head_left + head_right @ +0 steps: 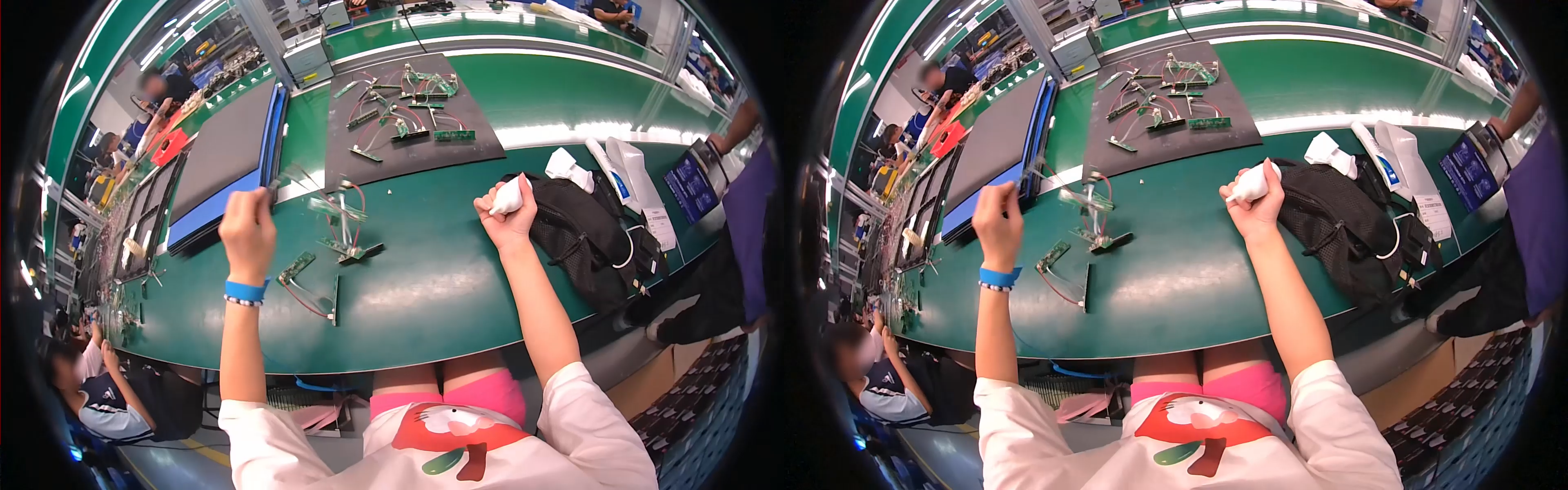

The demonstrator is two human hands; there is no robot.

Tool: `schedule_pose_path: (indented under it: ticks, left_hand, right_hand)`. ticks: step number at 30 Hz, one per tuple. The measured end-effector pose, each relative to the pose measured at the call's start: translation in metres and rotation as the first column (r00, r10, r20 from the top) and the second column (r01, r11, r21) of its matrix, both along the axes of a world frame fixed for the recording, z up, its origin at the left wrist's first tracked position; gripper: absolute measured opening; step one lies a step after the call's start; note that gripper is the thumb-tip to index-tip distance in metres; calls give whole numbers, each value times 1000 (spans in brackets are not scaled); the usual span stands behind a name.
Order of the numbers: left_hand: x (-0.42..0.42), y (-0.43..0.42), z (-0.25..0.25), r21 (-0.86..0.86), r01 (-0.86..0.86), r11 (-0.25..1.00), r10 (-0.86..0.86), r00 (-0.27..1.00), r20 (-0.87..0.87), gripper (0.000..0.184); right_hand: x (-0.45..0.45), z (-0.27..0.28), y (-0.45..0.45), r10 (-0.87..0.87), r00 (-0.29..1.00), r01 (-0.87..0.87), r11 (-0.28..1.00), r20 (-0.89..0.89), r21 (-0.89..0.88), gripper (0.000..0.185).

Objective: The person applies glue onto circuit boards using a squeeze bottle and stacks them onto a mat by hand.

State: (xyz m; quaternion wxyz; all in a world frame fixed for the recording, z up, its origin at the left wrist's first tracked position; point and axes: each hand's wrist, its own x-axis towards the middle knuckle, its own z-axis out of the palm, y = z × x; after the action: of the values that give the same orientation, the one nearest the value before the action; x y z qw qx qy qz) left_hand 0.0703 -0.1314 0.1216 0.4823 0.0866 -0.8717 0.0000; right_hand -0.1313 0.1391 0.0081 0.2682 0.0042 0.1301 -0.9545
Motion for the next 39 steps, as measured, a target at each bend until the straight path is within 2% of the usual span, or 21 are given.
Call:
schedule_pose_path:
  ticks: [2,4,6,9,12,13,14,16,18,20,21,24,26,28,29,30,32,36,37,38,39]
  left_hand:
    - [-1,-6,2,219,-46,975,72,991,-110,4]
    - [-4,-3,-7,139,34,990,-27,998,-55,5]
    - [-4,-1,-6,288,36,957,8,988,-153,5]
    - [-7,5,-14,262,82,961,-59,994,-93,6]
    - [-5,-3,-16,464,72,883,52,967,-250,6]
    - [-4,0,-19,234,27,972,0,993,-115,6]
    - [-5,8,-21,287,75,955,-55,995,-78,6]
    - [-4,-4,-18,464,28,885,89,969,-229,7]
    - [-6,6,-20,245,67,967,-43,994,-98,6]
    - [-6,-1,-18,282,21,959,32,982,-184,5]
    - [-7,1,-15,453,80,888,66,952,-298,5]
    - [-12,14,-20,201,141,970,-114,984,-140,5]
    - [-11,6,-14,482,122,867,64,934,-352,5]
    - [-15,20,-21,253,176,951,-144,980,-141,5]
    - [-15,9,-22,282,150,948,-89,972,-220,5]
    - [-13,6,-14,504,156,850,40,933,-357,3]
    - [-17,9,-20,185,129,974,-97,980,-174,3]
    - [-23,16,-11,377,174,910,-39,940,-339,6]
    - [-27,26,-14,220,212,952,-160,960,-231,6]
    - [-28,29,-13,208,194,959,-140,958,-252,4]
    - [-28,32,-6,370,223,902,-72,923,-379,3]
  right_hand:
    - [1,1,-1,-8,1000,8,1000,6,3,38]
    - [4,9,1,-18,1000,18,1000,20,11,36]
    - [-1,4,0,-1,1000,0,1000,-10,-15,37]
    - [-1,0,0,5,1000,-5,1000,-18,-21,38]
    - [0,0,0,-1,1000,1,1000,-6,-20,38]
    - [-1,1,0,-7,1000,6,1000,-6,-19,37]
    - [-3,3,0,-6,1000,6,1000,-9,-21,37]
    - [-1,1,0,-6,1000,6,1000,6,-25,37]
    - [-1,-1,0,-4,1000,3,999,-6,-32,37]
    - [-1,-2,0,-5,1000,5,1000,6,-25,37]
    - [0,-1,0,-14,1000,15,1000,26,-18,37]
    - [-4,3,0,-5,1000,5,1000,-14,-30,37]
    - [1,-1,0,-2,1000,2,1000,-5,-31,37]
    - [-1,1,0,-16,1000,17,1000,21,-19,37]
    - [-2,1,1,-5,1000,6,1000,14,-20,37]
    - [-2,0,1,2,1000,-2,1000,13,-24,37]
    - [-3,1,0,9,1000,-10,999,-10,-46,37]
    - [2,-3,0,6,1000,-7,999,-3,-44,37]
    - [-1,0,0,-1,1000,1,999,-1,-33,37]
    - [-2,2,1,3,1000,-3,1000,-3,-30,37]
    - [-1,1,1,4,1000,-4,1000,6,-29,37]
